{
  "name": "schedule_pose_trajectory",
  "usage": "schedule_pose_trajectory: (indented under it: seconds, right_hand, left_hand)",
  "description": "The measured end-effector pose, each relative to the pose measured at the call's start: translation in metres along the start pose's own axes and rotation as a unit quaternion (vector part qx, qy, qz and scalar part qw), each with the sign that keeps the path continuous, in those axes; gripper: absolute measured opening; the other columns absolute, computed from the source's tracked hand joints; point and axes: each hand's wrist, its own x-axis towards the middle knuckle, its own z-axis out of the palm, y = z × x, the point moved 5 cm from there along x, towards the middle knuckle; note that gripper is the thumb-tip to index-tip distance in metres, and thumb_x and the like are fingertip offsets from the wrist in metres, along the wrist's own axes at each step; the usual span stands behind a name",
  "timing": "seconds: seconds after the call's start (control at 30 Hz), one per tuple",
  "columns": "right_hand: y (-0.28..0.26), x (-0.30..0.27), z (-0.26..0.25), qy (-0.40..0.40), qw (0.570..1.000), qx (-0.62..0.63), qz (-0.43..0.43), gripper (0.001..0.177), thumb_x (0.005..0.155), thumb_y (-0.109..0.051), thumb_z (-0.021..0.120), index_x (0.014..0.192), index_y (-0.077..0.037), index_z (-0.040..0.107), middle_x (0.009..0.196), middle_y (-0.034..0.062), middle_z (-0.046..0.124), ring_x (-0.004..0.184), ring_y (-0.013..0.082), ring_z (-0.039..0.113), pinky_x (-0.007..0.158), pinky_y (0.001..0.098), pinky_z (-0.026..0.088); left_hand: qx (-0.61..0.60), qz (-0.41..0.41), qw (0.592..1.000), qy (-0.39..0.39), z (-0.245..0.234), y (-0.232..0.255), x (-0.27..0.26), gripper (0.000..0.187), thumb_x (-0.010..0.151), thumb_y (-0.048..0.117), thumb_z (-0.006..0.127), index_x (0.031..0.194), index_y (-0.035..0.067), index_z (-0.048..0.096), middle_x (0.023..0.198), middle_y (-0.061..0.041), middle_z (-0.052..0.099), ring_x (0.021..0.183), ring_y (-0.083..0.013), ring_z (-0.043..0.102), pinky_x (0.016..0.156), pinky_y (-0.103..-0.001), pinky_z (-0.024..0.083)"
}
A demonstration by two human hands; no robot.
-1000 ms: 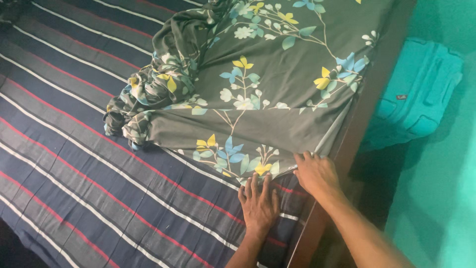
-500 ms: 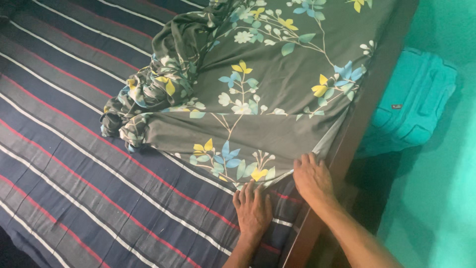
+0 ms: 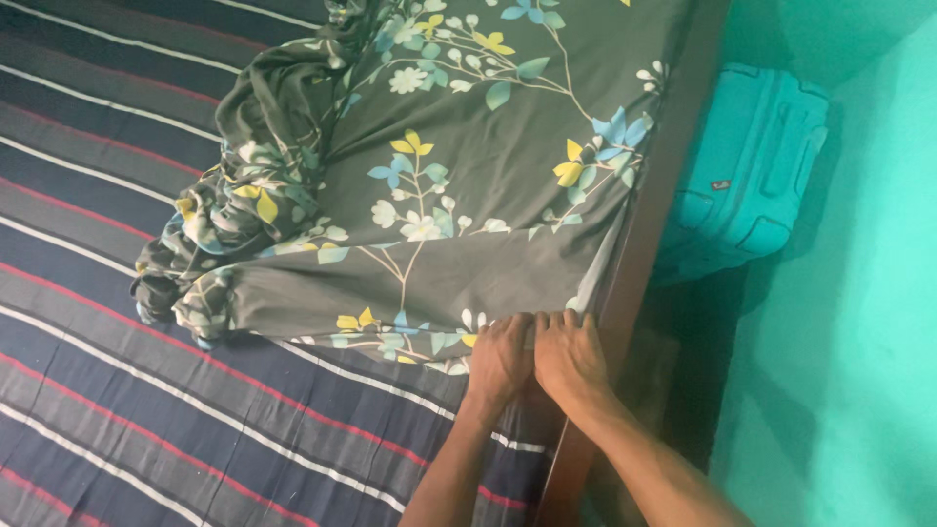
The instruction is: The person folds a floral patterned bedsheet by hand on a bed. They smooth out the fabric and gather the corners into a bundle.
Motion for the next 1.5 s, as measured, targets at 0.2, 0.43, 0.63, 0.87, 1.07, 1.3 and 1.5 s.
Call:
schedule_pose_trajectory:
  seconds: [0.2, 0.43, 0.63, 0.87, 1.07, 1.3, 1.5]
  right_hand:
    - [0.001, 0.015, 0.028, -0.009, 0.997, 0.072, 0.009, 0.056, 0.076, -0.017, 0.073, 0.128, -0.001, 0.056, 0.128, 0.0155, 0.057, 0.128, 0.0334, 0.049, 0.105, 0.0571, 0.038]
    - [0.053, 0.071, 0.095, 0.181, 0.894, 0.343, 0.226, 0.08, 0.091, -0.031, 0.069, 0.153, 0.007, 0.036, 0.162, 0.0369, 0.02, 0.152, 0.0506, 0.02, 0.121, 0.0554, 0.019]
    - [0.073, 0.096, 0.052, 0.09, 0.767, 0.484, 0.412, 0.095, 0.088, -0.054, 0.067, 0.155, 0.002, 0.029, 0.159, 0.0285, 0.03, 0.15, 0.0425, 0.029, 0.121, 0.0497, 0.026]
    - [0.08, 0.113, 0.089, 0.172, 0.773, 0.441, 0.423, 0.088, 0.092, -0.044, 0.065, 0.155, 0.007, 0.03, 0.143, 0.0362, 0.042, 0.132, 0.0479, 0.044, 0.113, 0.0533, 0.035]
    - [0.087, 0.108, 0.098, 0.215, 0.711, 0.523, 0.417, 0.051, 0.097, -0.026, 0.055, 0.138, 0.005, 0.053, 0.13, 0.0248, 0.064, 0.121, 0.0361, 0.064, 0.107, 0.0436, 0.049]
    - [0.051, 0.138, 0.124, 0.066, 0.969, -0.099, 0.215, 0.04, 0.112, -0.022, 0.046, 0.145, 0.0, 0.051, 0.141, 0.0191, 0.056, 0.12, 0.0289, 0.055, 0.1, 0.0405, 0.044]
    - [0.044, 0.13, 0.121, 0.106, 0.941, 0.14, 0.289, 0.04, 0.112, -0.021, 0.046, 0.145, 0.0, 0.051, 0.141, 0.0185, 0.056, 0.12, 0.0284, 0.056, 0.1, 0.04, 0.044]
  left_hand:
    - [-0.075, 0.01, 0.994, -0.08, -0.01, -0.004, 0.024, 0.017, 0.09, 0.015, 0.063, 0.103, 0.004, 0.063, 0.098, -0.021, 0.07, 0.095, -0.0438, 0.066, 0.08, -0.052, 0.052]
    - [-0.112, 0.086, 0.987, -0.079, -0.049, 0.03, 0.039, 0.022, 0.075, 0.013, 0.065, 0.093, 0.001, 0.064, 0.098, -0.022, 0.069, 0.098, -0.0451, 0.064, 0.084, -0.052, 0.052]
    - [-0.23, -0.034, 0.973, -0.014, -0.045, 0.044, 0.053, 0.032, 0.097, 0.014, 0.054, 0.126, 0.003, 0.063, 0.114, -0.023, 0.069, 0.099, -0.0466, 0.067, 0.079, -0.052, 0.053]
    - [-0.118, -0.11, 0.986, 0.032, -0.028, 0.039, 0.09, 0.017, 0.094, 0.012, 0.059, 0.106, 0.004, 0.066, 0.098, -0.022, 0.071, 0.09, -0.0466, 0.068, 0.074, -0.053, 0.052]
    - [-0.082, 0.023, 0.993, 0.081, -0.045, 0.058, 0.138, 0.022, 0.093, 0.014, 0.06, 0.111, 0.005, 0.069, 0.104, -0.018, 0.07, 0.094, -0.041, 0.068, 0.078, -0.048, 0.055]
    - [0.124, 0.301, 0.944, -0.055, 0.043, 0.076, 0.178, 0.023, 0.089, 0.017, 0.053, 0.092, 0.009, 0.074, 0.121, -0.006, 0.073, 0.121, -0.0227, 0.066, 0.101, -0.041, 0.054]
    - [0.313, 0.234, 0.874, -0.288, 0.095, 0.064, 0.201, 0.029, 0.096, 0.025, 0.05, 0.102, 0.016, 0.076, 0.128, -0.003, 0.063, 0.117, -0.02, 0.06, 0.088, -0.039, 0.055]
